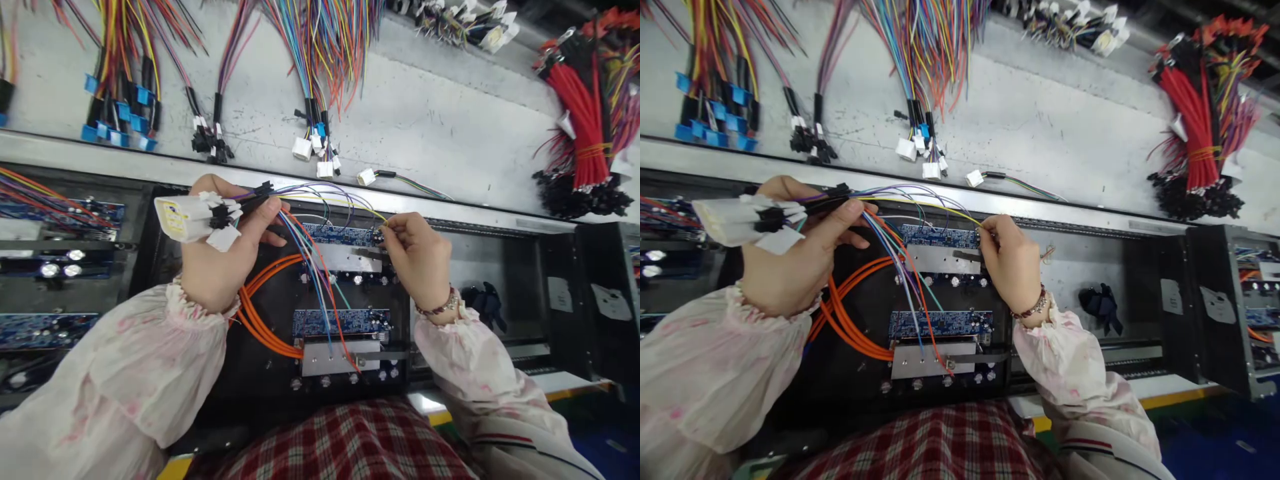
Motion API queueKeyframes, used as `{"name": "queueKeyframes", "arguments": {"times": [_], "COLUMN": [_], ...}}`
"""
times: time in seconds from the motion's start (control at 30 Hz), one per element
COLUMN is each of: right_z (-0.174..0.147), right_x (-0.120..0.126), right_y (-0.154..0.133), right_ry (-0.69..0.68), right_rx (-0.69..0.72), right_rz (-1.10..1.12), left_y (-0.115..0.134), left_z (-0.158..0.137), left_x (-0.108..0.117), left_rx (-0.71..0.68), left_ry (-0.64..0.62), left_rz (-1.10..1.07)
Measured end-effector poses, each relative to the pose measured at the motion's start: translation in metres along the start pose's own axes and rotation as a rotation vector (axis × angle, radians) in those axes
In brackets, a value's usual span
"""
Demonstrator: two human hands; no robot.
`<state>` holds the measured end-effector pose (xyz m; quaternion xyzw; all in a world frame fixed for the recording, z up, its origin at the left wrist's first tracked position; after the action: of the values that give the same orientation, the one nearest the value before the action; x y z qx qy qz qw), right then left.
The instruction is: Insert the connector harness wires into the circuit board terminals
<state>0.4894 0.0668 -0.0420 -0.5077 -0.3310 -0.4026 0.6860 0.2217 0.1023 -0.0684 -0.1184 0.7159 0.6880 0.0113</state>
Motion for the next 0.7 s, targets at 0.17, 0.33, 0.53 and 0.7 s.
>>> {"name": "queueKeyframes", "arguments": {"times": [0.17, 0.33, 0.53, 0.7], "right_z": [-0.001, -0.001, -0.001, 0.002], "right_x": [-0.003, -0.002, -0.001, -0.005], "right_y": [0.008, 0.011, 0.01, 0.015], "right_ry": [-0.016, -0.013, -0.011, -0.014], "right_rx": [-0.042, -0.064, -0.06, -0.055], "right_rz": [0.03, 0.026, 0.013, -0.013], "left_y": [0.008, 0.009, 0.011, 0.007], "left_z": [-0.002, -0.002, -0.002, -0.001], "left_x": [0.0, -0.002, 0.0, 0.004], "left_rx": [-0.078, -0.088, -0.073, -0.03], "left_ry": [0.001, -0.005, 0.024, 0.049], "left_rz": [0.035, 0.023, 0.026, 0.005]}}
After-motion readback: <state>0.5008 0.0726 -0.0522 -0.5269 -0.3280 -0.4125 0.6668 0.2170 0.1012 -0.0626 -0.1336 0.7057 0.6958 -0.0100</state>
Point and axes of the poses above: each hand's wrist, its own z-axis towards the middle knuckle, its own x-axis out of the back of the hand, y = z × x, the point moved 10 cm from there along z, towards the middle knuckle, and after that the axes turned 4 degrees about x, right-handed, at the moved point
